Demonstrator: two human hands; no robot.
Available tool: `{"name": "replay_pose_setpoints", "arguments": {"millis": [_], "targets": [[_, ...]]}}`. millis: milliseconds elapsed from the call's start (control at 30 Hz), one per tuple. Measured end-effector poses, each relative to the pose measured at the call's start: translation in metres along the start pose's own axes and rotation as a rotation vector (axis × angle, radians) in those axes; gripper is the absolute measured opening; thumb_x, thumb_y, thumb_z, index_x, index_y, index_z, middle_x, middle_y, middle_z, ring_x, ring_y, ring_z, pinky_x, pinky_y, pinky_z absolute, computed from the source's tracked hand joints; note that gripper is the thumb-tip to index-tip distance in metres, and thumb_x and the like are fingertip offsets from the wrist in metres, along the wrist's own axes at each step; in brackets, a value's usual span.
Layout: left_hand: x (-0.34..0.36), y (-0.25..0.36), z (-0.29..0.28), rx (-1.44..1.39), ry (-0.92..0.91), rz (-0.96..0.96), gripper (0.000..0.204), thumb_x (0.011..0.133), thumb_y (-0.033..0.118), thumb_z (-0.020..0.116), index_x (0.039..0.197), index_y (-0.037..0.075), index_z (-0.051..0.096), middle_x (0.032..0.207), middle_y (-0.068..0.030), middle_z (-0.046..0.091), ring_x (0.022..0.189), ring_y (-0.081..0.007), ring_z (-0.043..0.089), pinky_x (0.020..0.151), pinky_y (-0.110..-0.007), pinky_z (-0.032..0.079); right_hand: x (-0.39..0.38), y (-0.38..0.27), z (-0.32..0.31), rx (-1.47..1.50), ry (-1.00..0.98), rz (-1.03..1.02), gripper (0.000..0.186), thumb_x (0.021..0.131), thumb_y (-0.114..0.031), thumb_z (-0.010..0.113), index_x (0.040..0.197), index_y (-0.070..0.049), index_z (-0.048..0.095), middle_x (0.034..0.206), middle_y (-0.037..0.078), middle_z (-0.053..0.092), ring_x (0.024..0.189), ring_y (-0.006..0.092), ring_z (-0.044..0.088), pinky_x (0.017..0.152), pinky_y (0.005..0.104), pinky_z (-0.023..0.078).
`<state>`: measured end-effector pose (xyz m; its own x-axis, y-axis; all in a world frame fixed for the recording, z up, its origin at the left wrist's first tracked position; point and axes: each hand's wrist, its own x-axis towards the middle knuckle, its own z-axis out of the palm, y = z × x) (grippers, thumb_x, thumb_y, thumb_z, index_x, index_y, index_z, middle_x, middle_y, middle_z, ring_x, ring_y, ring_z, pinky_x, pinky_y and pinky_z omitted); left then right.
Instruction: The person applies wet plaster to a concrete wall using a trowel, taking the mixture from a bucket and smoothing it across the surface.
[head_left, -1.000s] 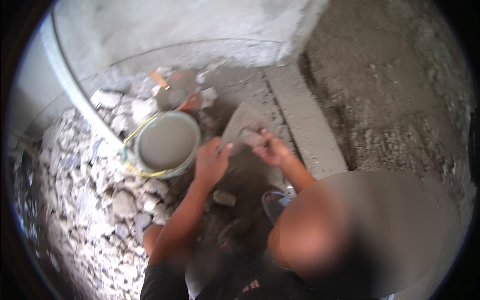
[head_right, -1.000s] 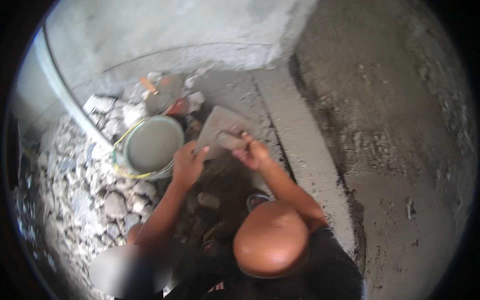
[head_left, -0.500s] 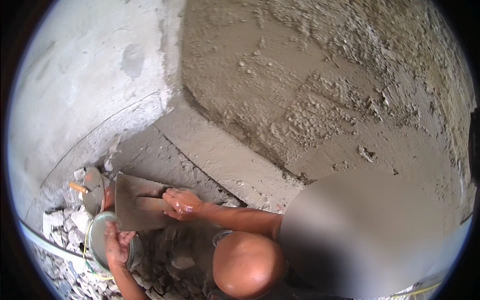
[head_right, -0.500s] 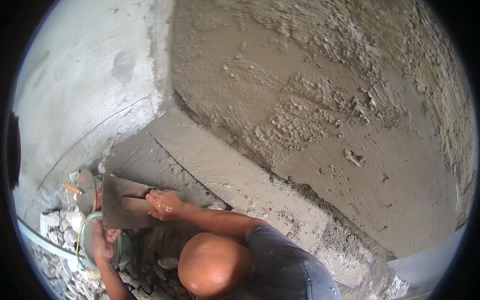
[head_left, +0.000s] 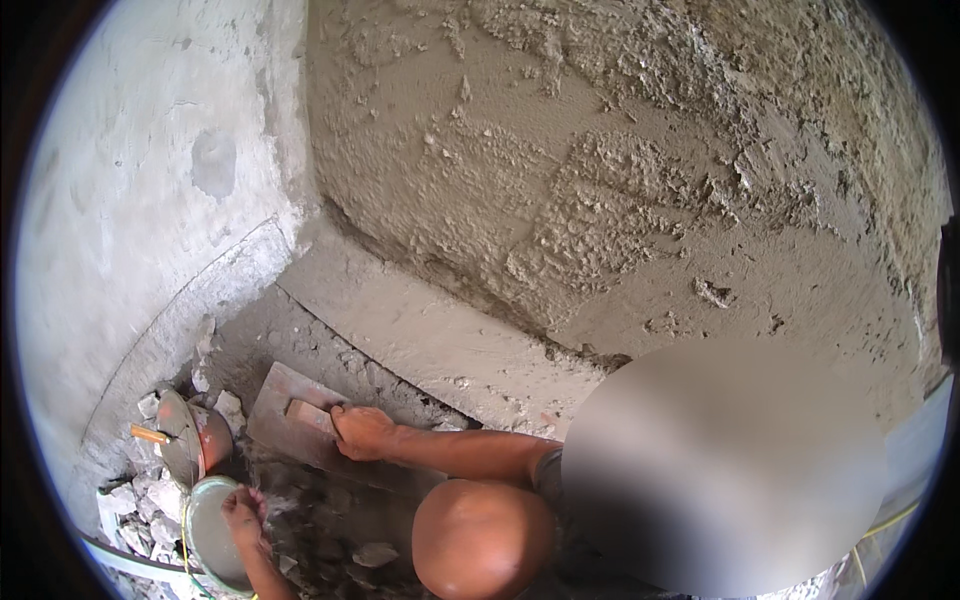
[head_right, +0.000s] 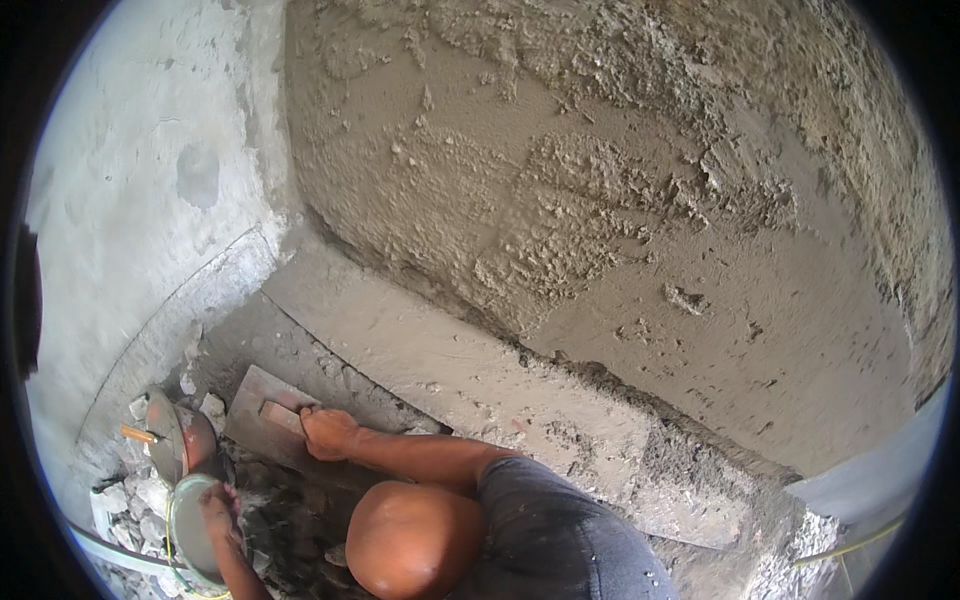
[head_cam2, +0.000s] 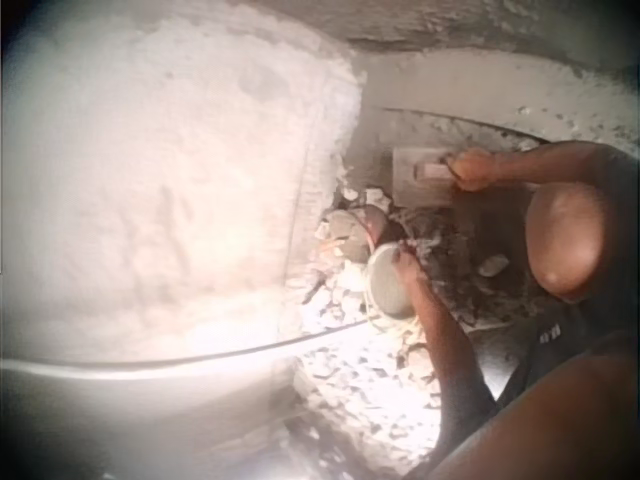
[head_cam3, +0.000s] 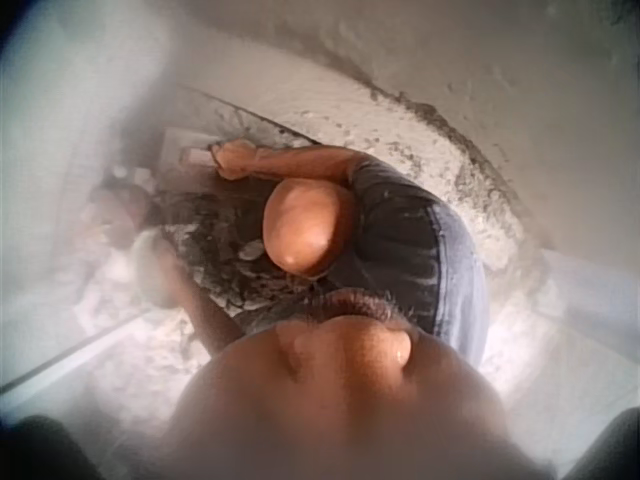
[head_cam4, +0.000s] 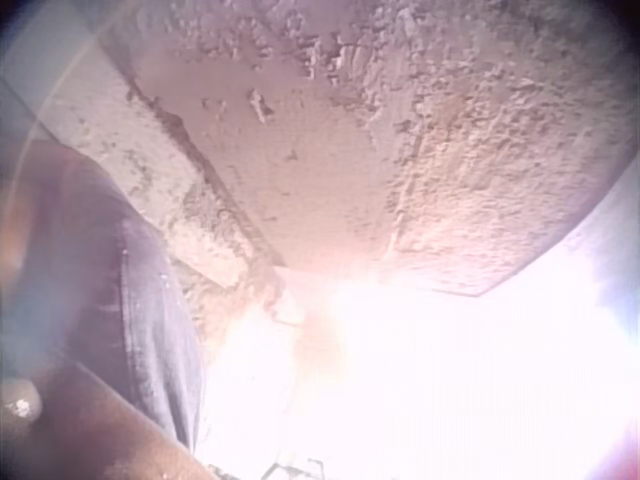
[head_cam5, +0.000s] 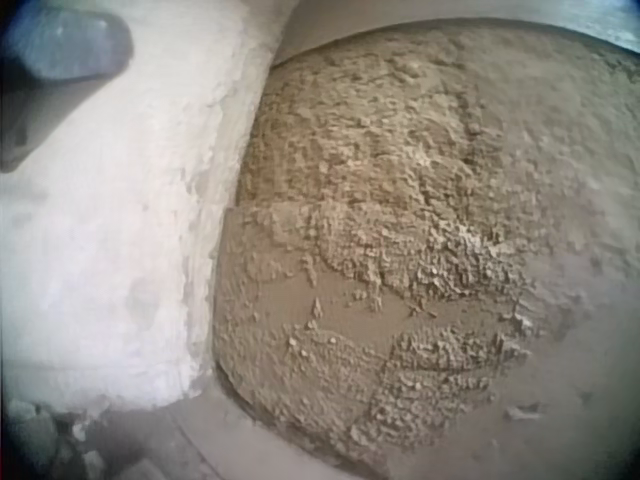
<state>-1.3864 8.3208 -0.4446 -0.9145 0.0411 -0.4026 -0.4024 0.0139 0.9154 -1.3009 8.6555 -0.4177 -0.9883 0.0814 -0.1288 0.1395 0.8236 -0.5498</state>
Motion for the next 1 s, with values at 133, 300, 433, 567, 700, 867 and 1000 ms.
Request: {"name": "replay_pose_setpoints", "arguments": {"millis": [133, 300, 433, 567, 700, 867, 1000], "targets": [[-0.046, 0.054, 0.093, -0.09, -0.202, 0.327, 0.022, 0.103, 0.021, 0.062, 0.09, 0.003, 0.065, 0.077, -0.0023, 0.064, 0.07, -0.0124, 0.061, 0.067, -0.028, 0.051, 0.021, -0.023, 0.016, 0.001, 0.004, -0.072, 0.039, 0.086, -0.02, 0.061, 0.113, 0.008, 0.056, 0.106, 0.03, 0.069, 0.103, 0.0466, 0.068, 0.09, 0.052, 0.055], [-0.036, 0.061, 0.119, 0.452, -0.16, 0.607, 0.028, 0.101, 0.02, 0.061, 0.102, -0.006, 0.069, 0.088, -0.0081, 0.069, 0.08, -0.0193, 0.061, 0.075, -0.035, 0.051, -0.001, -0.014, -0.005, -0.036, -0.035, 0.0, 0.039, 0.082, -0.012, 0.06, 0.115, 0.008, 0.061, 0.113, 0.031, 0.069, 0.106, 0.0446, 0.069, 0.092, 0.0503, 0.056], [0.081, -0.067, -0.072, 0.402, 0.283, 0.476, 0.036, 0.102, 0.027, 0.062, 0.102, -0.008, 0.069, 0.089, -0.0124, 0.069, 0.083, -0.0204, 0.064, 0.076, -0.037, 0.053, -0.003, -0.001, -0.021, -0.053, -0.084, 0.06, 0.036, 0.081, -0.013, 0.061, 0.111, 0.007, 0.063, 0.11, 0.03, 0.071, 0.107, 0.0422, 0.07, 0.09, 0.0494, 0.057], [0.103, -0.122, -0.196, 0.541, 0.242, 0.119, 0.031, 0.1, 0.026, 0.065, 0.104, -0.004, 0.068, 0.092, -0.0108, 0.07, 0.081, -0.0214, 0.066, 0.076, -0.037, 0.054, 0.007, 0.014, 0.001, -0.099, -0.104, 0.044, 0.033, 0.08, -0.013, 0.063, 0.108, 0.004, 0.066, 0.109, 0.027, 0.072, 0.107, 0.0406, 0.07, 0.089, 0.0481, 0.057], [0.099, -0.114, -0.185, -0.172, 0.16, -0.095, 0.024, 0.1, 0.028, 0.064, 0.093, 0.005, 0.066, 0.085, -0.0048, 0.067, 0.076, -0.0182, 0.063, 0.072, -0.033, 0.055, 0.013, 0.001, 0.003, -0.051, -0.18, 0.005, 0.03, 0.08, -0.012, 0.064, 0.108, 0.001, 0.067, 0.109, 0.026, 0.072, 0.106, 0.0411, 0.07, 0.089, 0.048, 0.057], [-0.057, 0.049, 0.087, -0.195, -0.388, -0.057, 0.023, 0.102, 0.027, 0.062, 0.104, 0.004, 0.066, 0.097, -0.0064, 0.067, 0.089, -0.0163, 0.066, 0.084, -0.029, 0.055, -0.004, 0.013, -0.01, 0.032, -0.164, 0.059, 0.036, 0.081, -0.016, 0.064, 0.11, 0.003, 0.062, 0.109, 0.028, 0.07, 0.107, 0.0442, 0.068, 0.092, 0.0509, 0.055], [-0.112, 0.096, 0.175, -0.02, -0.676, 0.196, 0.029, 0.104, 0.019, 0.062, 0.124, -0.002, 0.066, 0.114, -0.0065, 0.069, 0.106, -0.0144, 0.064, 0.096, -0.028, 0.051, -0.005, -0.002, -0.053, 0.059, -0.052, -0.106, 0.044, 0.08, -0.028, 0.073, 0.11, 0.003, 0.063, 0.108, 0.029, 0.07, 0.107, 0.0424, 0.069, 0.091, 0.0506, 0.055]]}}
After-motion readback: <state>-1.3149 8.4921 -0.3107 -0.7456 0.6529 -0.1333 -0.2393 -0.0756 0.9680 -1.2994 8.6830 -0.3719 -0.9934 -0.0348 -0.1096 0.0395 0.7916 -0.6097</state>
